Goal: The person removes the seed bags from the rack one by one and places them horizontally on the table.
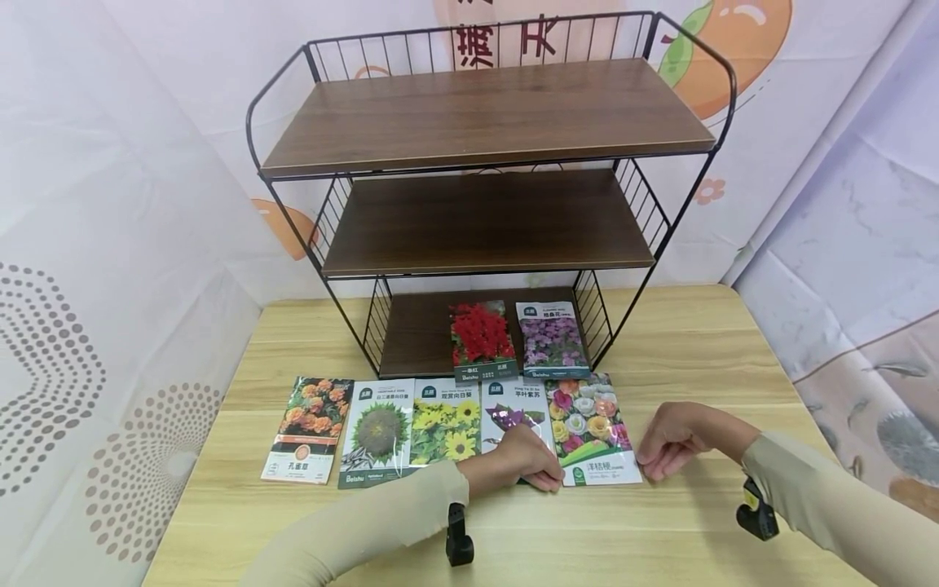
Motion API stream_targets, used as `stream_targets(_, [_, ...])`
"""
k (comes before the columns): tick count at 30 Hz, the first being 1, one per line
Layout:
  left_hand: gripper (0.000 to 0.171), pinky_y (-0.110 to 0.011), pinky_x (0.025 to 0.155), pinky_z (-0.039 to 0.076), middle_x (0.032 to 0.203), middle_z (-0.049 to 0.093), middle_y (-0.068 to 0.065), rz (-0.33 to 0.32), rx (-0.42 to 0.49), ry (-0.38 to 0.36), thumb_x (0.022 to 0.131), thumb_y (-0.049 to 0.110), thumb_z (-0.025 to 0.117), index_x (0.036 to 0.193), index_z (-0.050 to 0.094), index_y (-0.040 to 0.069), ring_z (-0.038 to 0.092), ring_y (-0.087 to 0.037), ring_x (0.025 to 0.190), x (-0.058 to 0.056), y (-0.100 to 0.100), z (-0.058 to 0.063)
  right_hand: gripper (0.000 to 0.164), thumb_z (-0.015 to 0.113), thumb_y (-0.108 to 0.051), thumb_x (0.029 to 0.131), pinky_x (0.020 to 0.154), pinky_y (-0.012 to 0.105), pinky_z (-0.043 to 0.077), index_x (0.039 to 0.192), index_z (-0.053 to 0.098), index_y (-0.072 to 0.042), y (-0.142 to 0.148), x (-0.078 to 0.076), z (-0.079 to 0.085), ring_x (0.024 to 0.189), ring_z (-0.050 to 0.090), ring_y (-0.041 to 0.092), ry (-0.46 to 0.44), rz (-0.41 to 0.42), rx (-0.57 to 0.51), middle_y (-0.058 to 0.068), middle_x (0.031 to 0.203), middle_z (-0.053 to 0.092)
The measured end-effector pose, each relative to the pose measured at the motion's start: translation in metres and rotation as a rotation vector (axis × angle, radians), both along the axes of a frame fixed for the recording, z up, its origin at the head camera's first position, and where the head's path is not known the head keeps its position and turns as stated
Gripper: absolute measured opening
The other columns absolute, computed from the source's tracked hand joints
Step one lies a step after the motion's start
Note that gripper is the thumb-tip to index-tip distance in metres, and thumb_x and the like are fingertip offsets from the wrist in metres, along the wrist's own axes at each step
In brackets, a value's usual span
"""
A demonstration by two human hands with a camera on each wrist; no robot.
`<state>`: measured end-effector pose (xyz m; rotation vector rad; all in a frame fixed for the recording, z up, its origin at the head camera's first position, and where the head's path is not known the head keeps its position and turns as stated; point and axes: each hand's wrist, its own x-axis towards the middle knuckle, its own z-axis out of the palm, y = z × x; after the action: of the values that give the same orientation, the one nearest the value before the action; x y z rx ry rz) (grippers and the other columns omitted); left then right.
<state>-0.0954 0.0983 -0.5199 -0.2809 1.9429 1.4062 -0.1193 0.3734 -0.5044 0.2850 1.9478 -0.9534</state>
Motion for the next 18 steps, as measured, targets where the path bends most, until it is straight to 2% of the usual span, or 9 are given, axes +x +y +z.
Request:
stream_targets(9, [0.015, -0.027, 0.054, 0.064, 0.062, 0.072, -0.016, 0.009, -0.010, -0.001, 0.074, -0.011, 0.081, 0.067, 0.071, -0.003, 0.077, -0.028, 0.067, -0.008, -0.003, 0.008, 0.012, 0.075, -0.006, 0.087, 0.065, 0.024, 0.065, 0.094, 0.074, 0.005, -0.018, -0.018, 0.009, 0.066, 0.072, 0.011, 0.039, 0.061, -0.069, 0.009, 0.078, 0.077])
stream_targets(14, [0.005, -0.030, 0.061, 0.066, 0.067, 0.074, -0.015, 0.025, 0.080, 0.015, 0.077, -0.008, 0.079, 0.076, 0.078, -0.003, 0.076, -0.024, 0.063, -0.018, -0.013, 0.012, 0.014, 0.073, -0.010, 0.092, 0.063, 0.023, 0.063, 0.094, 0.073, 0.003, -0.044, -0.032, 0.022, 0.066, 0.071, 0.009, 0.094, 0.078, -0.134, 0.008, 0.079, 0.077])
stream_targets(18, [0.004, -0.032, 0.067, 0.067, 0.071, 0.076, -0.014, 0.032, 0.124, 0.041, 0.079, -0.003, 0.079, 0.079, 0.080, 0.001, 0.070, -0.012, 0.053, -0.030, -0.025, 0.019, 0.020, 0.068, -0.012, 0.096, 0.066, 0.024, 0.065, 0.100, 0.073, 0.007, -0.066, -0.044, 0.033, 0.068, 0.072, 0.011, 0.156, 0.069, -0.197, 0.008, 0.081, 0.077])
